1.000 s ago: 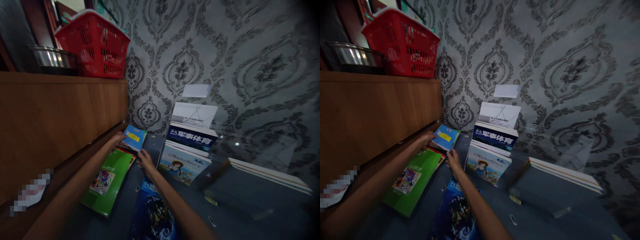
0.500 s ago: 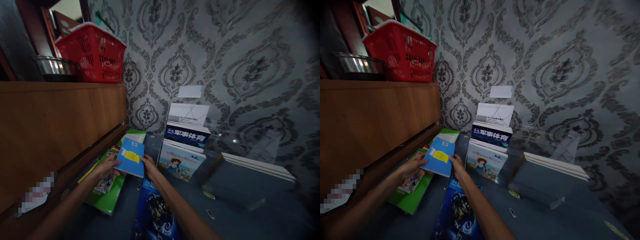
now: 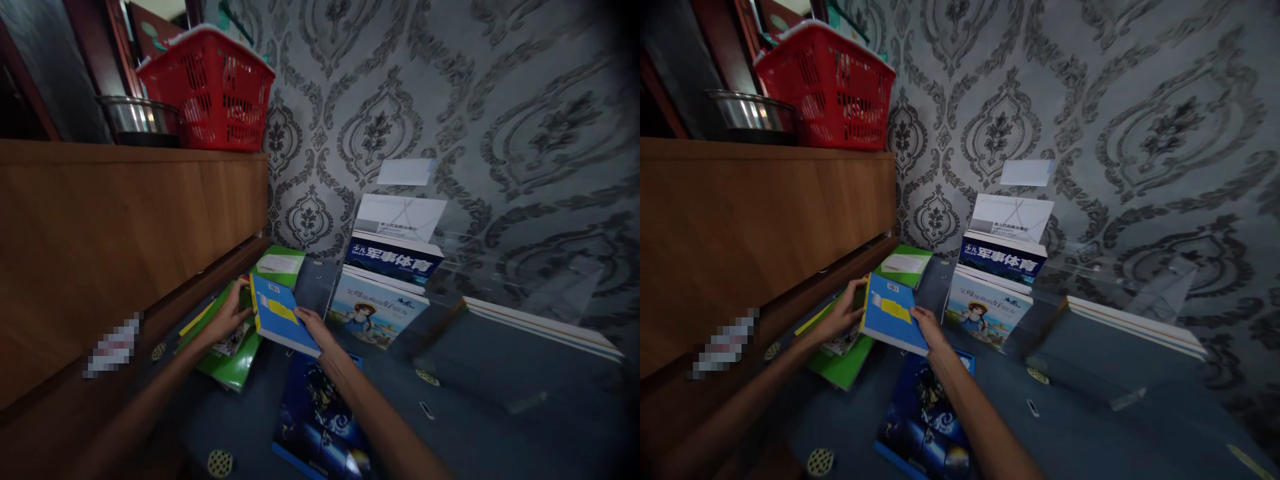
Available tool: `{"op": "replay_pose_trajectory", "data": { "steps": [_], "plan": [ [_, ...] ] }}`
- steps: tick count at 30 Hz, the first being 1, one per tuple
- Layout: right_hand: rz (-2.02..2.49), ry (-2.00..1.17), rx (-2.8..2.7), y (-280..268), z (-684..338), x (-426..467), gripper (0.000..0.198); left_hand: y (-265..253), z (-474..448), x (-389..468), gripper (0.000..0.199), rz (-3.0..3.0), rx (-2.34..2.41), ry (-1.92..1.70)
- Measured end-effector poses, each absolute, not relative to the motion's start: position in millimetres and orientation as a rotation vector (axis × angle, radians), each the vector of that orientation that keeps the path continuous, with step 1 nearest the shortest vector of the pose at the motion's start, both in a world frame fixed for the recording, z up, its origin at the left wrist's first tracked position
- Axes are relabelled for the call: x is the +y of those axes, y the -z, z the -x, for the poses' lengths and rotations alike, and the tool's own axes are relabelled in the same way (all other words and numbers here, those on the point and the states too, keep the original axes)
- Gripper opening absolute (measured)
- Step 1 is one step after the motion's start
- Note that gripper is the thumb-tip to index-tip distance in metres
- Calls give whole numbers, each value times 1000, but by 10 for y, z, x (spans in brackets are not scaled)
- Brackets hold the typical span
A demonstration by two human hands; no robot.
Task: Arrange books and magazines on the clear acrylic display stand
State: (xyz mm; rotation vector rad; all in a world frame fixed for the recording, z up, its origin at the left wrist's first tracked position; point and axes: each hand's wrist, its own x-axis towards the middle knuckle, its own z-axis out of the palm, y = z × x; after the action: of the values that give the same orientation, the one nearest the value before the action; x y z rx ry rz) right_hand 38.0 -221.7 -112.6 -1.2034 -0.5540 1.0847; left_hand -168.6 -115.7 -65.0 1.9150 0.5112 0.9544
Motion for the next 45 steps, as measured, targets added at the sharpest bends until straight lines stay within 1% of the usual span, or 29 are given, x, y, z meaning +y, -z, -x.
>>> {"op": "replay_pose_trajectory", "data": {
  "steps": [2, 3, 6, 7, 10, 13, 15, 17, 20, 23, 25, 27, 29, 31, 33, 35, 38, 40, 42, 45],
  "plan": [
    [1192, -1150, -536, 1075, -355, -2309, 19, 586, 1675, -1117, 67, -2130, 530, -1002],
    [1186, -1181, -523, 1040, -342, -2363, 17, 540, 1675, -1104, 63, -2214, 519, -968],
    [1150, -1268, -495, 894, -303, -2563, 16, 377, 1682, -1126, 28, -2377, 422, -765],
    [1133, -1288, -486, 833, -289, -2642, 16, 323, 1682, -1160, 23, -2394, 400, -710],
    [1074, -1335, -461, 635, -248, -2904, 18, 185, 1665, -1330, 31, -2322, 424, -714],
    [992, -1378, -508, 471, -215, -3186, 36, 110, 1622, -1557, 41, -2087, 472, -795],
    [1012, -1387, -616, 412, -217, -3386, 51, 128, 1588, -1730, 48, -1876, 499, -773],
    [1124, -1354, -756, 399, -244, -3589, 55, 224, 1563, -1935, 54, -1676, 539, -714],
    [1277, -1200, -867, 465, -312, -3861, 45, 497, 1573, -2305, 59, -1419, 635, -624],
    [1263, -1112, -723, 634, -363, -4047, 35, 770, 1665, -2627, 59, -1305, 706, -466],
    [1238, -1143, -554, 795, -380, -4120, 31, 853, 1753, -2726, 50, -1413, 712, -321],
    [1250, -1176, -423, 967, -392, -4167, 29, 842, 1819, -2723, 38, -1628, 738, -250],
    [1261, -1184, -364, 1117, -406, -4199, 27, 782, 1826, -2662, 29, -1872, 788, -295],
    [1250, -1181, -341, 1218, -425, -4220, 25, 739, 1746, -2592, 27, -2085, 792, -387],
    [1232, -1166, -300, 1264, -447, -4231, 24, 750, 1575, -2543, 31, -2251, 698, -386],
    [1211, -1180, -266, 1262, -465, -4232, 25, 810, 1335, -2523, 40, -2346, 582, -314],
    [1163, -1262, -253, 1209, -474, -4225, 36, 914, 955, -2581, 53, -2462, 452, -171],
    [1139, -1289, -227, 1172, -474, -4224, 45, 959, 776, -2707, 58, -2542, 331, -118],
    [1116, -1289, -205, 1152, -476, -4234, 51, 981, 718, -2900, 62, -2611, 148, -117],
    [1117, -1272, -183, 1161, -482, -4265, 53, 977, 893, -3234, 71, -2704, -187, -125]
  ]
}}
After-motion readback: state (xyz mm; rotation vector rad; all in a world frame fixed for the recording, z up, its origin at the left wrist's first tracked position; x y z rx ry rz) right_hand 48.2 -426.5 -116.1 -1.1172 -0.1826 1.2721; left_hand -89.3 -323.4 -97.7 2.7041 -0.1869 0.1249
